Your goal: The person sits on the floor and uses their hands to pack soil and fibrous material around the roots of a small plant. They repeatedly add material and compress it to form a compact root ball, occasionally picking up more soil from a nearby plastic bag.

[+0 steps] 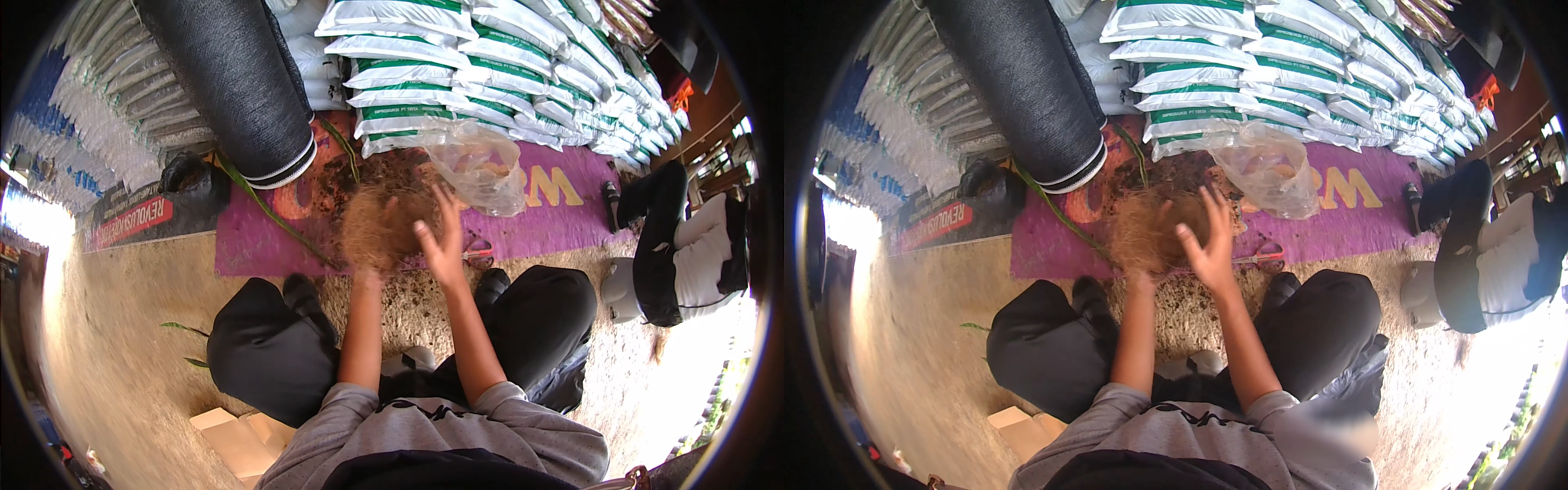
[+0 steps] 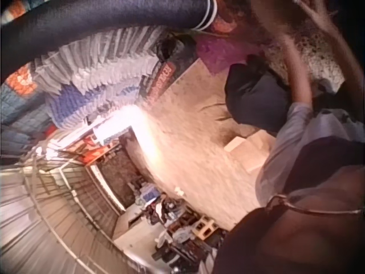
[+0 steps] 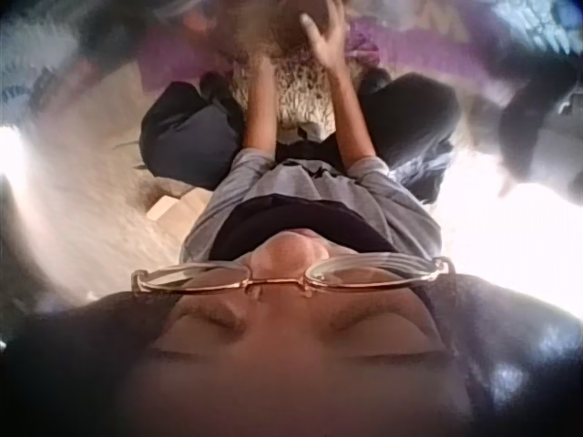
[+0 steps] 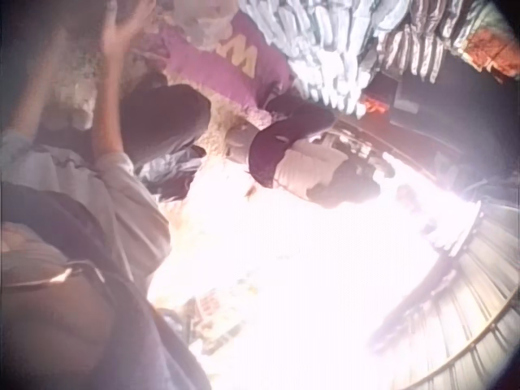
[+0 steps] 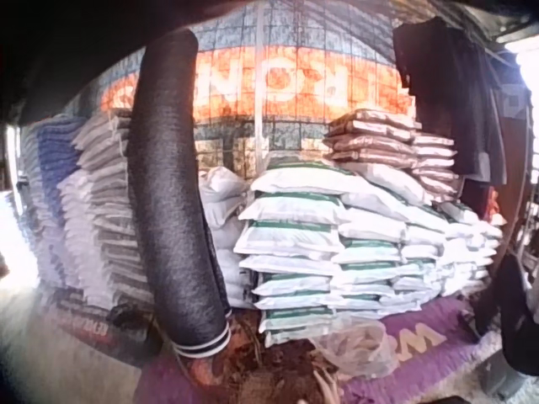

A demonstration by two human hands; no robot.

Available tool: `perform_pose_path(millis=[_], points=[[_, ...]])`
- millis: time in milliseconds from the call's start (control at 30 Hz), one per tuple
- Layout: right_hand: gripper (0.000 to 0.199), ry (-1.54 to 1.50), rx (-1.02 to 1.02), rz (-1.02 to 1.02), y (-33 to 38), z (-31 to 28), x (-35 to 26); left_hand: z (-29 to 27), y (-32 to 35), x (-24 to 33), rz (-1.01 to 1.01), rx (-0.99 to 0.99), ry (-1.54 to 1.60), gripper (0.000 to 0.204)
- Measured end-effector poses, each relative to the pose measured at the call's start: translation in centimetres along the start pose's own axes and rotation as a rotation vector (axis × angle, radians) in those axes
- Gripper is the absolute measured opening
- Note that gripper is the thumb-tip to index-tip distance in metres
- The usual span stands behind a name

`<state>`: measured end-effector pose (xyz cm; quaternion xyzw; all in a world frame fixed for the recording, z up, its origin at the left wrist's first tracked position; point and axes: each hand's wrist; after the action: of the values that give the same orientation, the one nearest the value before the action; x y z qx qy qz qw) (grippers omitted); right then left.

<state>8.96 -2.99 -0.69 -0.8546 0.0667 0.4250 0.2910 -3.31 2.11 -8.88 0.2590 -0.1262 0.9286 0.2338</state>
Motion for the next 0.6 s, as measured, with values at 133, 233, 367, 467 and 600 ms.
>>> perform_pose_path(millis=[133,233,367,467,600], points=[[0.052,-0.394,0.245,0.417,-0.8,1.0,5.3,1.2,-0.4,5.5,0.111,-0.285,0.633,0.061],[0.048,-0.461,0.216,0.733,-0.1,4.0,10.5,-6.6,1.3,6.0,0.246,-0.044,0.583,0.069],[0.048,-0.249,-0.012,0.739,1.0,10.9,13.3,-9.4,2.4,6.4,0.320,0.263,0.569,0.071],[0.057,-0.136,-0.194,0.721,-0.1,15.2,12.3,-9.4,2.0,6.8,0.336,0.381,0.577,0.072],[0.069,0.040,-0.423,0.508,-2.3,20.6,12.4,-9.0,2.0,7.5,0.399,0.503,0.561,0.073]])
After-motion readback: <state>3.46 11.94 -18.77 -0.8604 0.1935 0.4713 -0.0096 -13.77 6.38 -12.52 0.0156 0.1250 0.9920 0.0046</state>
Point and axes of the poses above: each hand's wrist, its own y-axis away from the middle knuckle, its own z-axis out of the palm, x = y × z, and after that the axes turned 11 degrees about y, right-handed
